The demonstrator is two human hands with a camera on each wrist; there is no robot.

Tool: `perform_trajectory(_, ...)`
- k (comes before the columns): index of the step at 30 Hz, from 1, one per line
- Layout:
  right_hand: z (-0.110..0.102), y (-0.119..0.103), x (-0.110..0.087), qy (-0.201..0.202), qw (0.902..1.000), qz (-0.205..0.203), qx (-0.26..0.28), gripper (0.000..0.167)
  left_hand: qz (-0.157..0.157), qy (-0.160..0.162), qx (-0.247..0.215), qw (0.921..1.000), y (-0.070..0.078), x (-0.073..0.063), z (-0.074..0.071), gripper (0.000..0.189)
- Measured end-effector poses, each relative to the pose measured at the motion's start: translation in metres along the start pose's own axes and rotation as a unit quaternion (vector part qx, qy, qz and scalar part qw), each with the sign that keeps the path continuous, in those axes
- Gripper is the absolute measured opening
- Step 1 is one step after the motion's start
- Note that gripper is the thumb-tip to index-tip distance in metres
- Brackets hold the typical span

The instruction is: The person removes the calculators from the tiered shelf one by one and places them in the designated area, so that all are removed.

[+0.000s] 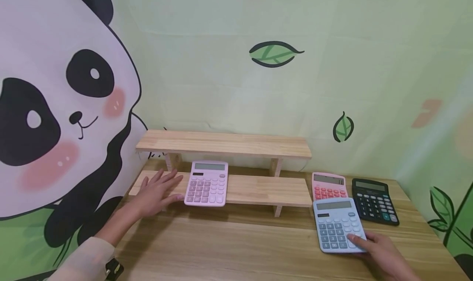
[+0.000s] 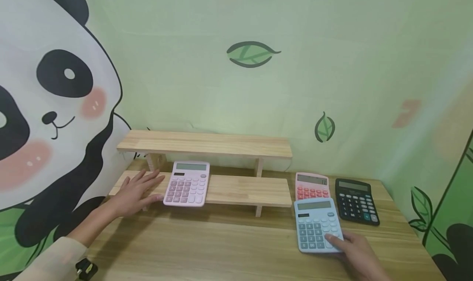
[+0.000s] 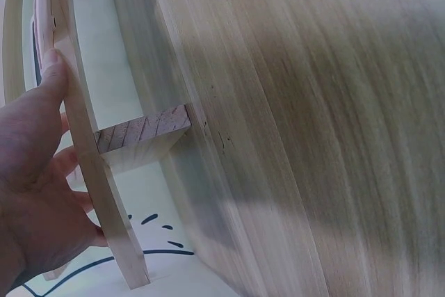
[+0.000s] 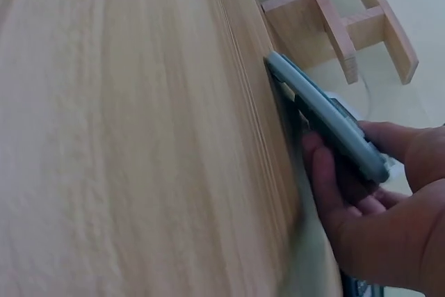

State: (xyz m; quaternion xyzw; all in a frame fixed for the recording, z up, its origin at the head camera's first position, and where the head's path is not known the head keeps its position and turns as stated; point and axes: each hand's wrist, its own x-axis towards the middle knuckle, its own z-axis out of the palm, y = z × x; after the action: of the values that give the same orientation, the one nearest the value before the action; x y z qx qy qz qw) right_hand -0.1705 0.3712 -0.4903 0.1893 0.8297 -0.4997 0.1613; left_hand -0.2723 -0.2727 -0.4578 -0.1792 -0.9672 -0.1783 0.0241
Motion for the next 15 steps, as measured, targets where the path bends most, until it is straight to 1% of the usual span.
perform_trajectory(3, -0.004, 0.0, -0.003, 0.013, 0.9969, -0.001, -0.078, 0.104, 0.001, 0.001, -0.001, 1.0, -0.001, 0.0, 0.0, 0.076)
perform_trajectory(5, -0.006, 0.0, -0.006, 0.025, 0.993, -0.002, -0.115, 0.109, 0.001, 0.0, -0.002, 1.0, -0.001, 0.0, 0.0, 0.076)
perform_trajectory(7, -0.008, 0.0, -0.008, 0.036, 0.9894, -0.006, -0.14, 0.112, 0.001, 0.0, -0.002, 1.0, -0.001, 0.0, 0.0, 0.076)
perform_trajectory(11, -0.012, -0.002, -0.01, 0.056, 0.9832, -0.014, -0.173, 0.106, 0.0, 0.0, -0.003, 1.0, -0.001, 0.0, 0.0, 0.077)
perform_trajectory(15, -0.014, -0.004, -0.009, 0.063, 0.977, -0.021, -0.203, 0.097, -0.002, -0.001, -0.005, 1.0, -0.002, -0.001, 0.0, 0.077)
